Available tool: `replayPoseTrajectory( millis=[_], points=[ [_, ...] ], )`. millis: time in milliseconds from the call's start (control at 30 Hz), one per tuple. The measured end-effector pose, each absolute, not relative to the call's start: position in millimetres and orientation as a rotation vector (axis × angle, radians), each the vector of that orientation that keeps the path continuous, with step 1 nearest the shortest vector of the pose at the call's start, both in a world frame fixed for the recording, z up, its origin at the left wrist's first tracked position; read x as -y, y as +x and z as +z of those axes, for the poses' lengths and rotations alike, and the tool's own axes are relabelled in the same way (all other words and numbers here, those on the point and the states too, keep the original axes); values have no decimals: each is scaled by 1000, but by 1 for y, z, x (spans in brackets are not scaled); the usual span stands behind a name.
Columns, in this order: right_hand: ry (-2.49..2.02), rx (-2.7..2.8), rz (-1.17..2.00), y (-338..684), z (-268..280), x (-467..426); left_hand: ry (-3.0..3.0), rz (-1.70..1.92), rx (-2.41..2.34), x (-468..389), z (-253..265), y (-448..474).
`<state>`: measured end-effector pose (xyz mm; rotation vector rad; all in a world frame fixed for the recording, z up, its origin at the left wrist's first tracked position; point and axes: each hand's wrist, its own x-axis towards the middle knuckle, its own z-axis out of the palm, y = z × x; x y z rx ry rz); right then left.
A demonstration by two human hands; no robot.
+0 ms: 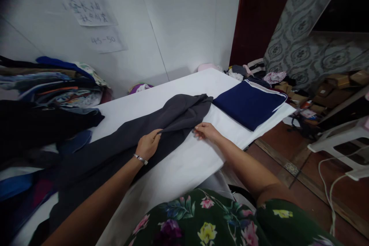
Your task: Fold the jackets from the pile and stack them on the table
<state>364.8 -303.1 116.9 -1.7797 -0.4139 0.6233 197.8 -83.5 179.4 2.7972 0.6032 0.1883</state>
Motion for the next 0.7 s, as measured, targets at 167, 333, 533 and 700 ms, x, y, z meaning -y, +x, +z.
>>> replayPoseTrajectory(
  millis=[167,333,533,700],
  points=[
    [-2179,649,493,344,132,281,2802,226,-607,86,181,196],
    [-2629,801,263,334,142,257,2850,202,-605,90,182,193],
    [-2679,838,252,327,138,269,3011,110,-407,95,167,187],
    [-2669,907,247,314,135,295,3050,86,-34,98,139,181]
  ],
)
